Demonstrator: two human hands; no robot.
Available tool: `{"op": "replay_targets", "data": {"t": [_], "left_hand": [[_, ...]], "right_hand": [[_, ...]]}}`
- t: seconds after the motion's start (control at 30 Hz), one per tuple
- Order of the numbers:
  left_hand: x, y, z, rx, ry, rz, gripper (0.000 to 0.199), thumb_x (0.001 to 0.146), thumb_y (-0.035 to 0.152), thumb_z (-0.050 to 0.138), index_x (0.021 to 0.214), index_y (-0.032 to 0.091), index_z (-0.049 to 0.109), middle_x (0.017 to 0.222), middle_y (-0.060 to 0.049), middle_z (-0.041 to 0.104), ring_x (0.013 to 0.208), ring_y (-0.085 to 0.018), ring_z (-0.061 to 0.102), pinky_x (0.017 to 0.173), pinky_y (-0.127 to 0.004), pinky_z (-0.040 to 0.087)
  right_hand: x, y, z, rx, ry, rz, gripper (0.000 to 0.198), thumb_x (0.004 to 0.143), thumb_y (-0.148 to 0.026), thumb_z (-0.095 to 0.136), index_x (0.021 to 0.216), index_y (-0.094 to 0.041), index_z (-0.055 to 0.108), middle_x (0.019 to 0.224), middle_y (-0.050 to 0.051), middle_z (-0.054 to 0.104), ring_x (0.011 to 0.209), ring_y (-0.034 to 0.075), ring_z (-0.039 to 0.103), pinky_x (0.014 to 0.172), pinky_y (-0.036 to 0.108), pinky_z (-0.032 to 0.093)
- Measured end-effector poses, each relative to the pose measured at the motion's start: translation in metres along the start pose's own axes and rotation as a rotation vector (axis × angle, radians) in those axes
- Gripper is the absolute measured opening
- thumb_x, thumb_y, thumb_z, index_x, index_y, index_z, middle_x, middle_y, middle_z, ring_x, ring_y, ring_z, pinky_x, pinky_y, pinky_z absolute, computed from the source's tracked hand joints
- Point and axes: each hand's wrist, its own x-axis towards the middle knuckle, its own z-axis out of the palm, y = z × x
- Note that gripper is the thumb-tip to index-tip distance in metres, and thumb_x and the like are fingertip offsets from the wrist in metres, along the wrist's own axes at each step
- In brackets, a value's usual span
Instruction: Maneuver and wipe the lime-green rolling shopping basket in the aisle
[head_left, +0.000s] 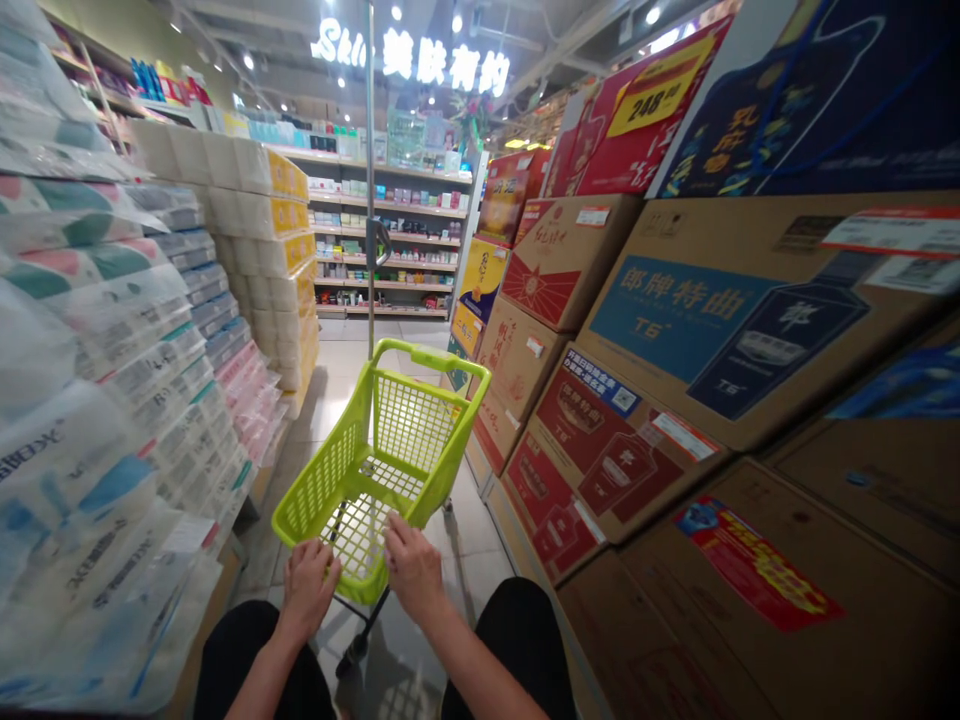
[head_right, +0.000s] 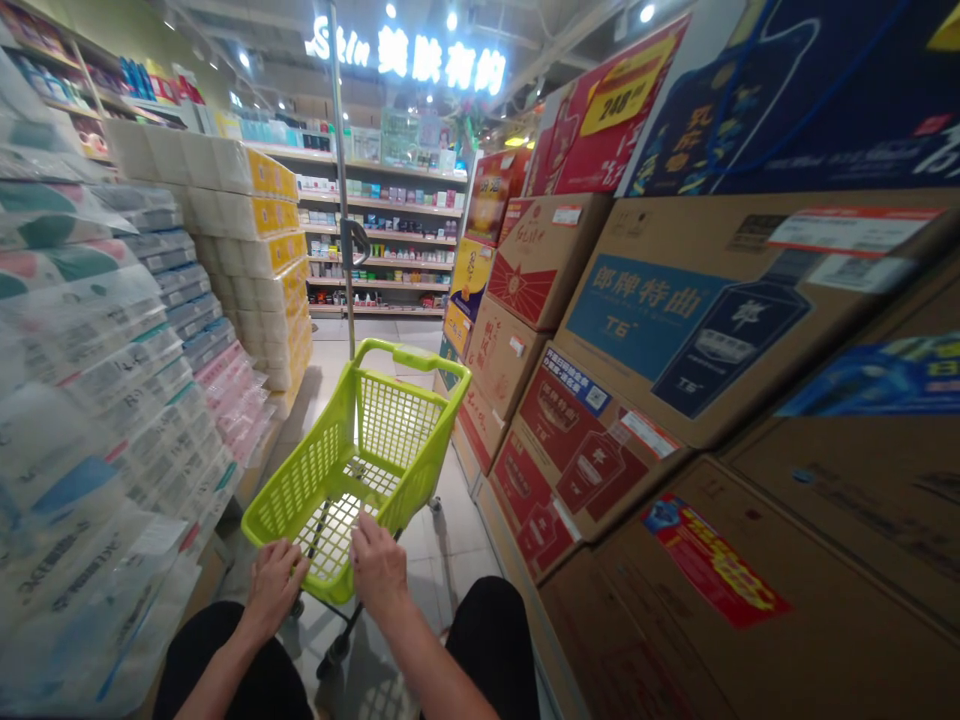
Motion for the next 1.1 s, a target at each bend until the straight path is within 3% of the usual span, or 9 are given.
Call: {"op": "replay_targets", "data": {"t": [0.1,0.33,0.43,0.53,0.67,0.8,0.93,1.03,1.1], "left_hand": [[0.005,-0.007,-0.003,0.008,-0.034,-0.011,0.028,0.09,0.034,0.037,0.074,0.022,0.058,0.097,-0.005,0.061,0.11,-0.026,0.046,0.087,-0.041,0.036],[0.009,-0.019,-0.013,0.009,-0.1,-0.003,0.027,0.089,0.032,0.037,0.073,0.023,0.057,0.095,-0.003,0.062,0.109,-0.025,0.045,0.087,-0.042,0.035],[0.011,-0.022,-0.014,0.014,-0.089,-0.012,0.026,0.087,0.032,0.039,0.074,0.023,0.059,0.096,-0.003,0.063,0.11,-0.025,0.045,0.089,-0.043,0.033],[0.012,-0.023,-0.014,0.072,-0.048,-0.032,0.026,0.086,0.029,0.04,0.074,0.024,0.063,0.095,-0.003,0.064,0.111,-0.025,0.047,0.097,-0.049,0.028],[0.01,-0.008,-0.02,0.184,-0.052,-0.07,0.03,0.088,0.028,0.038,0.079,0.024,0.066,0.098,-0.005,0.066,0.114,-0.028,0.047,0.102,-0.059,0.018],[0.005,0.034,-0.024,0.219,0.026,-0.041,0.033,0.093,0.028,0.034,0.087,0.022,0.066,0.097,-0.007,0.067,0.111,-0.027,0.051,0.103,-0.056,0.02],[-0.002,0.074,-0.004,0.169,0.042,0.113,0.039,0.095,0.042,0.034,0.091,0.018,0.065,0.092,-0.008,0.069,0.091,-0.022,0.059,0.097,-0.042,0.034],[-0.006,0.084,0.022,0.215,0.062,0.191,0.039,0.093,0.043,0.039,0.076,0.018,0.064,0.071,-0.008,0.067,0.078,-0.022,0.06,0.091,-0.04,0.037],[-0.006,0.083,0.035,0.233,0.085,0.233,0.039,0.093,0.04,0.041,0.07,0.018,0.064,0.067,-0.008,0.066,0.075,-0.022,0.061,0.084,-0.038,0.038]], "right_hand": [[-0.001,-0.004,-0.004,0.033,-0.068,-0.112,0.024,0.091,-0.02,0.052,0.109,-0.029,0.065,0.132,-0.002,0.059,0.098,0.014,0.061,0.079,0.023,0.051],[0.054,0.034,-0.025,0.023,-0.084,0.05,0.029,0.094,-0.036,0.056,0.117,-0.019,0.059,0.119,0.007,0.06,0.098,0.018,0.062,0.085,0.036,0.053],[0.05,0.022,-0.016,0.015,-0.098,0.04,0.012,0.093,-0.022,0.055,0.098,-0.02,0.065,0.101,0.002,0.065,0.087,0.014,0.062,0.076,0.026,0.051],[0.033,0.007,-0.006,0.039,-0.102,-0.05,0.017,0.087,-0.012,0.053,0.089,-0.023,0.066,0.097,0.001,0.067,0.088,0.012,0.062,0.07,0.02,0.045],[0.03,0.006,-0.01,0.07,-0.129,-0.042,0.022,0.088,-0.017,0.049,0.097,-0.026,0.066,0.103,0.0,0.068,0.088,0.012,0.063,0.067,0.019,0.04],[0.055,0.023,-0.023,0.102,-0.129,0.204,0.018,0.085,-0.018,0.049,0.082,-0.024,0.067,0.092,0.0,0.068,0.077,0.013,0.062,0.064,0.022,0.038],[0.081,0.036,-0.03,0.272,0.111,0.426,0.021,0.086,-0.02,0.045,0.088,-0.021,0.066,0.095,0.004,0.067,0.083,0.016,0.062,0.072,0.025,0.043],[0.085,0.038,-0.028,0.321,0.401,0.338,0.033,0.084,-0.019,0.047,0.114,-0.017,0.059,0.123,0.011,0.058,0.111,0.021,0.052,0.092,0.032,0.041],[0.077,0.034,-0.02,0.263,0.397,0.225,0.04,0.082,-0.019,0.052,0.121,-0.019,0.056,0.131,0.01,0.053,0.116,0.024,0.045,0.097,0.037,0.037]]}}
